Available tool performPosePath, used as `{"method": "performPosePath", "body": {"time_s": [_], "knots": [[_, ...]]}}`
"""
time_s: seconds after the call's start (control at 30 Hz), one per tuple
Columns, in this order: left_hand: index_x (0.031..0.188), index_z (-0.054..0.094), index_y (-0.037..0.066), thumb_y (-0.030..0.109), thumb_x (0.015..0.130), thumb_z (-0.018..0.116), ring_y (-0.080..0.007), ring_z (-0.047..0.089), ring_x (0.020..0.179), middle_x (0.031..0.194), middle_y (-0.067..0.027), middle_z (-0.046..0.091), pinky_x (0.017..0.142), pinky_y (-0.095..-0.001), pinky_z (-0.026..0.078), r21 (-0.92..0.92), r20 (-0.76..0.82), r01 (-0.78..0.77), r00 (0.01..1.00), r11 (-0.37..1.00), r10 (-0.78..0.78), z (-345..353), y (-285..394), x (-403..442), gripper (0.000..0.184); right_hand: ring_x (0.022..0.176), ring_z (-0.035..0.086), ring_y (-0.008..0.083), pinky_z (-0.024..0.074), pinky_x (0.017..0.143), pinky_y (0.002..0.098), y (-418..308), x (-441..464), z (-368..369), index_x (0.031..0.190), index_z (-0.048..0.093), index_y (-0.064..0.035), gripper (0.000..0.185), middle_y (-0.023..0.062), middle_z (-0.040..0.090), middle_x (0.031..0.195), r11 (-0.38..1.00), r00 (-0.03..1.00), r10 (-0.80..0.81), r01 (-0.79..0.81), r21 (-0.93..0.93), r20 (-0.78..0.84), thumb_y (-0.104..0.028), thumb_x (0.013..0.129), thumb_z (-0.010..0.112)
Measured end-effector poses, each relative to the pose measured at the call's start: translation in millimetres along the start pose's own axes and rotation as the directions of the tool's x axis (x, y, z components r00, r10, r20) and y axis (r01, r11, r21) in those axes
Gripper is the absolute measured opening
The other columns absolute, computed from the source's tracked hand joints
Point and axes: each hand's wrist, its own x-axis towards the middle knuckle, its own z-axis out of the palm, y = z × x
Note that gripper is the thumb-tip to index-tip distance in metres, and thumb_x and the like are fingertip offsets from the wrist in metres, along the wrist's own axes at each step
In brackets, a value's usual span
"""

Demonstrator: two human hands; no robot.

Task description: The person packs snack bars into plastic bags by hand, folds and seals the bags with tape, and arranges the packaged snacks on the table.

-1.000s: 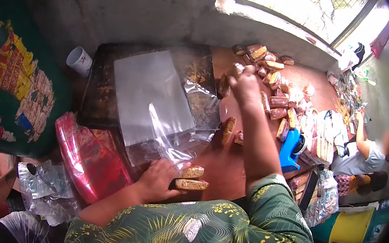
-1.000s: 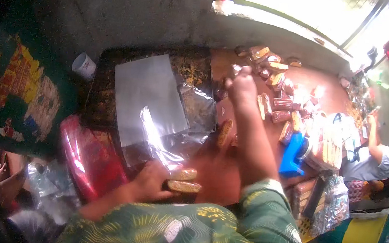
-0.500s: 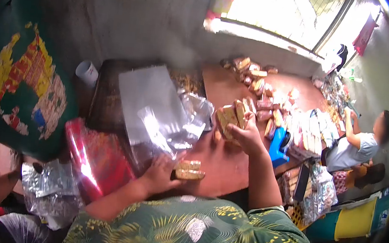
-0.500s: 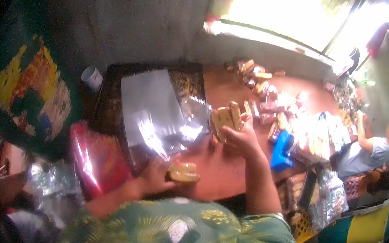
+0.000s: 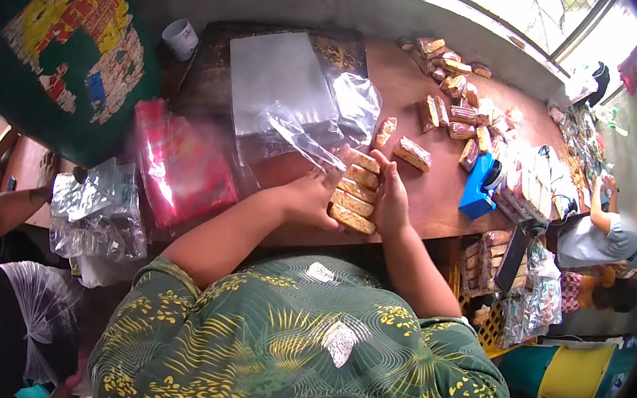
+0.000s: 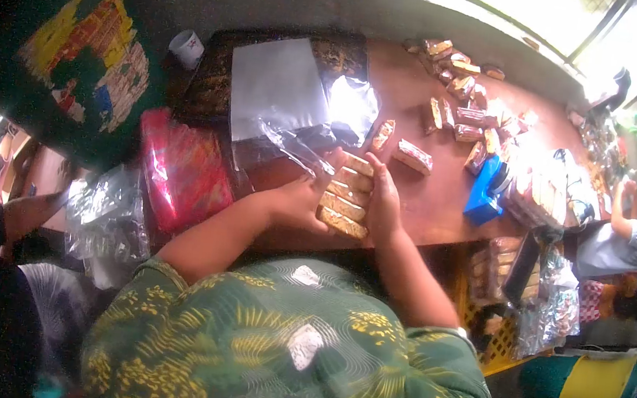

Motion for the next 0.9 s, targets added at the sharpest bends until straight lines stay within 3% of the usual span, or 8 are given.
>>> {"method": "performPosePath", "body": {"time_s": [0.17, 0.27, 0.37, 0.5, 0.7, 0.77, 0.87, 0.9], "knots": [[0.16, -0.025, 0.011, 0.035, 0.072, 0.091, -0.0391, 0.047, 0.141, 0.157, -0.0285, 0.037, 0.117, -0.0404, 0.04, -0.318, 0.014, 0.043, 0.999, 0.947, -0.04, 10, -1, -2, 0.148, 0.127, 0.057, 0.0258, 0.0476, 0.109, 0.0433, 4, 0, 2, 0.153, 0.039, -0.0048, 0.062, 0.015, 0.055, 0.141, 0.991, 0.985, -0.135, 0.136, -0.003, 0.105, -0.044, 0.107, 0.05], [0.163, -0.019, 0.016, 0.032, 0.073, 0.092, -0.0366, 0.046, 0.143, 0.158, -0.026, 0.037, 0.116, -0.0407, 0.041, -0.151, 0.0, -0.007, 1.0, 0.988, 0.008, 8, -11, -4, 0.144, 0.158, 0.01, 0.0342, 0.0193, 0.125, 0.0455, 11, -7, -52, 0.161, 0.029, -0.0042, 0.109, 0.0205, -0.003, 0.17, 0.413, 0.814, -0.209, 0.576, -0.706, 0.542, -0.047, 0.079, 0.086], [0.164, -0.017, 0.017, 0.034, 0.07, 0.094, -0.0382, 0.044, 0.144, 0.16, -0.0271, 0.033, 0.117, -0.0409, 0.04, -0.22, 0.013, -0.092, 0.995, 0.971, 0.097, 11, -23, 2, 0.146, 0.15, 0.026, 0.0452, 0.0292, 0.122, 0.0497, 2, -16, -37, 0.157, 0.034, -0.0041, 0.102, 0.0276, 0.016, 0.164, 0.295, 0.876, -0.24, 0.476, -0.829, 0.418, -0.05, 0.081, 0.084], [0.163, -0.018, 0.017, 0.033, 0.069, 0.095, -0.0401, 0.042, 0.145, 0.162, -0.0286, 0.029, 0.118, -0.0408, 0.039, -0.107, 0.078, 0.038, 0.997, 0.994, -0.03, 9, -22, 1, 0.148, 0.148, 0.03, 0.0439, 0.029, 0.121, 0.0483, 38, 9, -24, 0.151, 0.043, -0.0059, 0.084, 0.0277, 0.029, 0.158, 0.53, 0.869, -0.481, 0.39, -0.753, 0.112, -0.045, 0.086, 0.078], [0.164, -0.013, 0.013, 0.031, 0.077, 0.091, -0.0334, 0.045, 0.143, 0.159, -0.0251, 0.035, 0.116, -0.0402, 0.041, -0.268, 0.073, 0.117, 0.992, 0.956, -0.101, -8, 16, -7, 0.137, 0.149, 0.024, 0.0496, 0.032, 0.121, 0.0528, -19, -26, -20, 0.155, 0.04, -0.0129, 0.108, 0.0297, 0.013, 0.161, 0.025, 0.864, -0.082, 0.5, -0.865, 0.497, -0.051, 0.068, 0.092], [0.165, -0.008, 0.012, 0.029, 0.083, 0.086, -0.0312, 0.047, 0.141, 0.157, -0.0224, 0.038, 0.115, -0.0411, 0.043, -0.189, -0.017, -0.085, 0.996, 0.978, 0.083, -8, 11, -6, 0.126, 0.15, 0.022, 0.0507, 0.033, 0.121, 0.0547, -12, -17, -33, 0.157, 0.036, -0.0139, 0.123, 0.0298, 0.014, 0.16, 0.008, 0.87, -0.058, 0.491, -0.871, 0.49, -0.05, 0.057, 0.098], [0.166, 0.004, 0.009, 0.024, 0.1, 0.066, -0.0306, 0.047, 0.141, 0.156, -0.0173, 0.039, 0.115, -0.0438, 0.042, -0.961, 0.101, 0.088, 0.994, 0.262, 0.035, -7, -16, -4, 0.092, 0.149, 0.022, 0.05, 0.0326, 0.121, 0.0554, -6, -15, -27, 0.159, 0.031, -0.0153, 0.13, 0.0285, 0.017, 0.159, 0.06, 0.866, -0.07, 0.499, -0.865, 0.495, -0.047, 0.053, 0.099], [0.166, 0.007, 0.008, 0.025, 0.1, 0.066, -0.0299, 0.048, 0.14, 0.155, -0.0171, 0.039, 0.115, -0.0428, 0.041, -0.915, 0.068, 0.058, 0.998, 0.398, 0.012, 3, -28, -5, 0.09, 0.149, 0.023, 0.0501, 0.0325, 0.121, 0.0557, -1, -14, -25, 0.159, 0.031, -0.0157, 0.13, 0.0283, 0.018, 0.159, 0.044, 0.858, -0.089, 0.51, -0.859, 0.505, -0.047, 0.053, 0.099]]}}
